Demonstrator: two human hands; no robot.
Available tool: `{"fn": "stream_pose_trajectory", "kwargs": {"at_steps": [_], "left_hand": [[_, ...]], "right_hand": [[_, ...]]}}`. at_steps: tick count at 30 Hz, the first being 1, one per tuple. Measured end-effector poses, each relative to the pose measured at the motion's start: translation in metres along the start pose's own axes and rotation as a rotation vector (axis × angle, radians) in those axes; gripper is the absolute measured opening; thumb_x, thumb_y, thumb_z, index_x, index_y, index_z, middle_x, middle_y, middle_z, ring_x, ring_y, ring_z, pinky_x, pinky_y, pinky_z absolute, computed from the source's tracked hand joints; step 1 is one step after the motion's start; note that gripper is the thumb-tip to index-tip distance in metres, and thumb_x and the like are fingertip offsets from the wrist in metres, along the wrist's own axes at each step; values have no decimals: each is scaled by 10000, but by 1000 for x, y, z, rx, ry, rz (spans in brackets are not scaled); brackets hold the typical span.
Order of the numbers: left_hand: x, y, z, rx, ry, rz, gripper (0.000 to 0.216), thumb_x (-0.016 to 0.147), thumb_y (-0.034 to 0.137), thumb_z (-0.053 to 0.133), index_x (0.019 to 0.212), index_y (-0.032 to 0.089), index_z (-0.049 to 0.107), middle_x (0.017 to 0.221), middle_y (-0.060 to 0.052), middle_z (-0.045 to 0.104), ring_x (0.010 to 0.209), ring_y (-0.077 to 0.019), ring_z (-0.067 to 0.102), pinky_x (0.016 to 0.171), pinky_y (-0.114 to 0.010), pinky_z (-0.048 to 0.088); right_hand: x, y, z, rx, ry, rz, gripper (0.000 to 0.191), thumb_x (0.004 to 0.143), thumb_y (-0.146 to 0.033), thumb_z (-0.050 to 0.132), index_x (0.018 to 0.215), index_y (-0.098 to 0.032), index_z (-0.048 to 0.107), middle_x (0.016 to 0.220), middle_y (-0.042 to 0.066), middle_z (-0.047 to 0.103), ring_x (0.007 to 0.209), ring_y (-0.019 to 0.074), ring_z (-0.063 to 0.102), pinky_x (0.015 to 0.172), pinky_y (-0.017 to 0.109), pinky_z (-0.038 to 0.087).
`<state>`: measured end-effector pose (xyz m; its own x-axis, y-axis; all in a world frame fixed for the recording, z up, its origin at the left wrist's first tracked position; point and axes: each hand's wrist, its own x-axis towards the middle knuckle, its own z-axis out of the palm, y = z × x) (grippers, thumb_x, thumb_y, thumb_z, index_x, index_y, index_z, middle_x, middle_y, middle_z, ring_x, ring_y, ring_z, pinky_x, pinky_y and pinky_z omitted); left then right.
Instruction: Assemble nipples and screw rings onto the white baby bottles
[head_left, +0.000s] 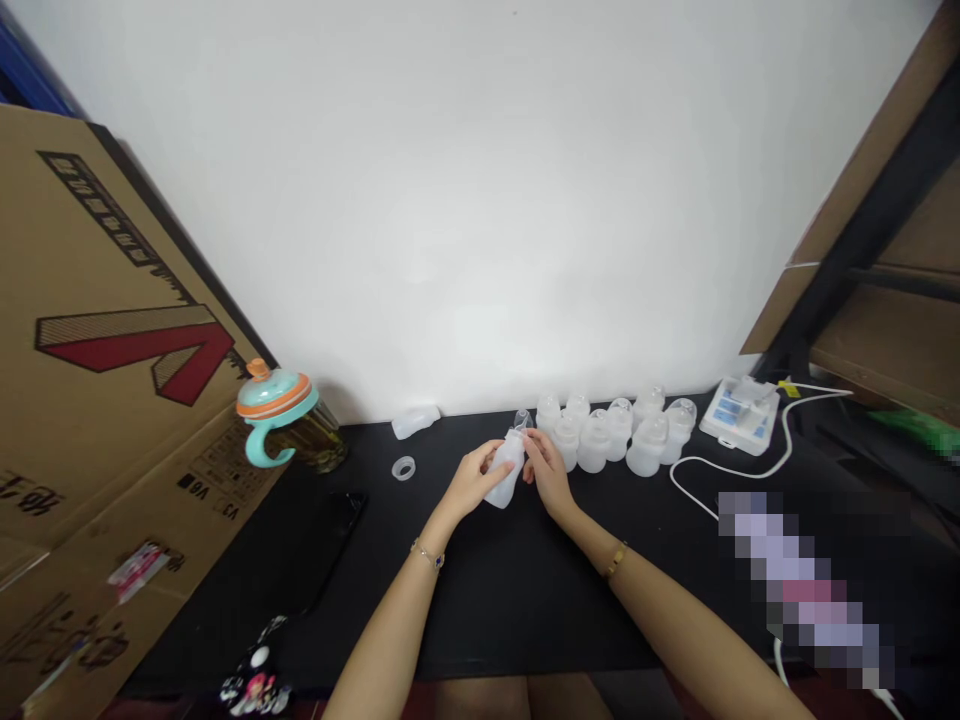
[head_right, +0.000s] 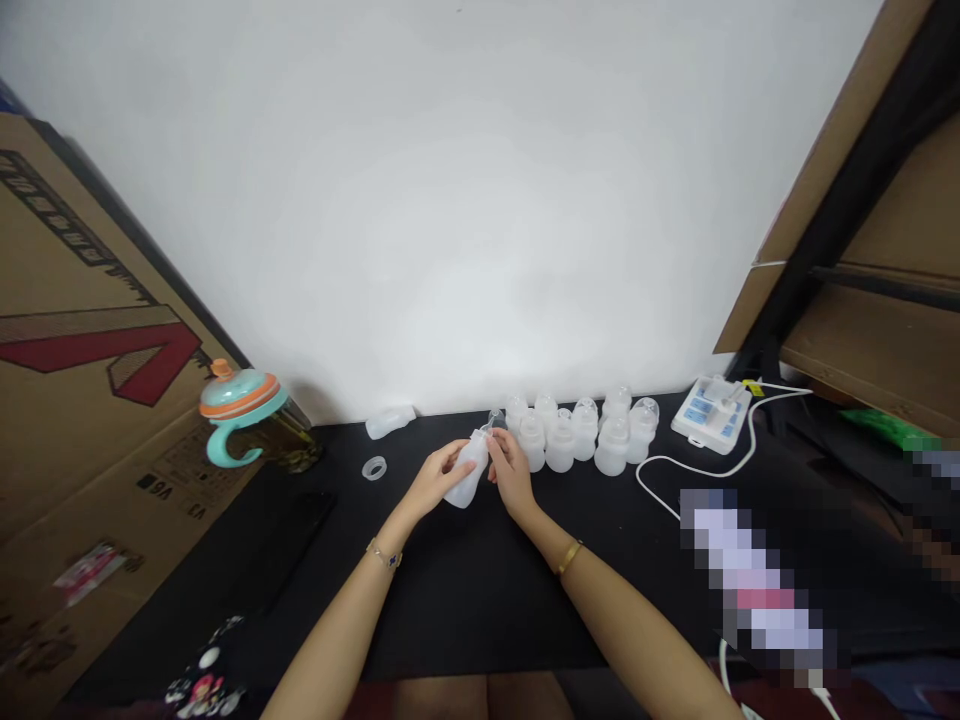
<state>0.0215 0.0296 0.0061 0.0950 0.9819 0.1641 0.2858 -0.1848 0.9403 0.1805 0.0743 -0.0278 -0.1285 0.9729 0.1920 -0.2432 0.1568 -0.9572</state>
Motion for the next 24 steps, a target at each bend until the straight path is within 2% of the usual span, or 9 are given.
{"fn": "stream_pose_trajectory", "kwargs": {"at_steps": [7, 12, 24], "left_hand": [[-1, -1, 1, 194, 76, 21, 482, 840, 478, 701, 1210, 171, 674, 937, -41, 728, 802, -187, 647, 745, -290, 505], [-2, -1, 4, 317, 96, 26, 465, 827, 454, 699, 1218, 203, 673, 908, -20, 723, 782, -181, 640, 750, -295, 512], [-2, -3, 3, 297, 79, 77, 462, 845, 474, 689, 1205, 185, 682, 874, -16, 706, 726, -156, 609, 696, -270, 487]], "right_hand": [[3, 1, 0, 14, -10, 57, 531, 848, -632, 643, 1142, -190, 621, 811, 11, 678, 454, 94, 504, 397, 230, 386], [4, 3, 1, 33, 5, 72, 535, 813, -624, 687, 1114, -187, 623, 823, 7, 679, 431, 77, 490, 376, 215, 374], [2, 4, 1, 16, 8, 28, 541, 820, -630, 688, 1138, -197, 630, 833, 20, 685, 439, 91, 477, 386, 239, 379]]}}
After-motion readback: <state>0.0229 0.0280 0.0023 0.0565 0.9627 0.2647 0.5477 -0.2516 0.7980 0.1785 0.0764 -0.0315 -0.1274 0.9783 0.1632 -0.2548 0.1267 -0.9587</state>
